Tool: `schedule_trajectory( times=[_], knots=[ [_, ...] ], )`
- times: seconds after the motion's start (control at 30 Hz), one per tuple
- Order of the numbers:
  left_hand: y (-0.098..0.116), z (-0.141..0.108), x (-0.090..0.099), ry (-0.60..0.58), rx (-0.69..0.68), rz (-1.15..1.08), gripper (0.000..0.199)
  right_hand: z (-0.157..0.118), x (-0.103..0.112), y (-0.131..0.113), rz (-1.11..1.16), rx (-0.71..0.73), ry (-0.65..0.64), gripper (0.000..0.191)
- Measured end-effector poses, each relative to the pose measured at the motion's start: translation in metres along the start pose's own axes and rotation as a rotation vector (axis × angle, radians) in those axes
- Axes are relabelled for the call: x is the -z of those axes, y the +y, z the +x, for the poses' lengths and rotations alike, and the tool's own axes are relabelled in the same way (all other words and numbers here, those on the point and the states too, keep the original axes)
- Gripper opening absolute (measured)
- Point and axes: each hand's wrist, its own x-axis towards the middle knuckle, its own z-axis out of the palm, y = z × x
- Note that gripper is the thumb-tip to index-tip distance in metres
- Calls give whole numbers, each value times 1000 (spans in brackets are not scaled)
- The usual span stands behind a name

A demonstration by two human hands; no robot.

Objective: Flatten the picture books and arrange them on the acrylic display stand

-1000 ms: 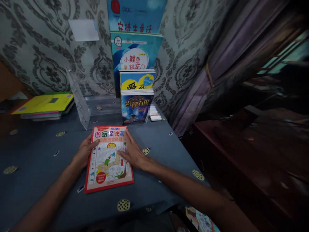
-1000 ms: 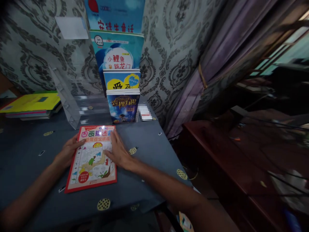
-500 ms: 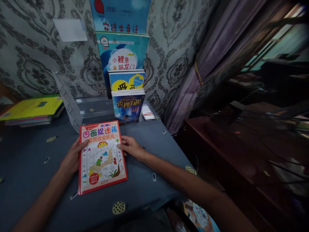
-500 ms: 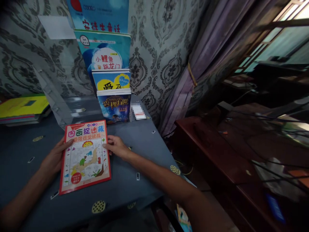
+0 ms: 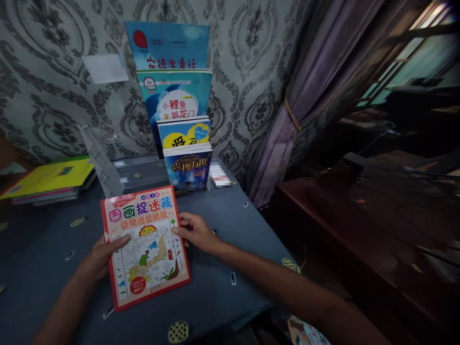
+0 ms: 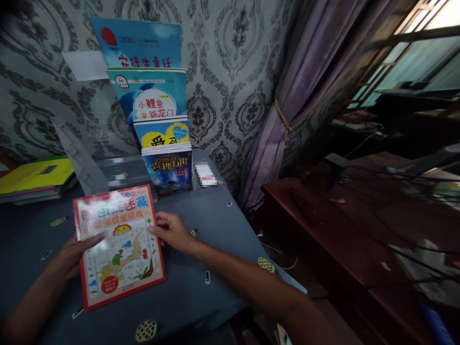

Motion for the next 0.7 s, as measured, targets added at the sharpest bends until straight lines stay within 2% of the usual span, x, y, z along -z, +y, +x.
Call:
schedule_trajectory(
  times=[0.2, 0.37, 0.5, 0.63, 0.7],
  knots=[
    [13, -12, -20, 21, -130, 17, 88, 1, -1, -27, -22, 103, -19, 48],
    [19, -23, -31, 148, -368, 144, 63, -2, 0, -47, -333, 351, 52, 35],
    [11, -19, -28, 158, -421, 230, 53, -7, 1, -38, -565, 473, 125, 28],
    [-1, -9, -23, 183, -444, 282, 58, -12, 0, -27, -682, 537, 189, 28],
    [-2, -6, -21, 159, -447, 301, 61, -13, 0, -27, -725, 564, 206, 28]
  ],
)
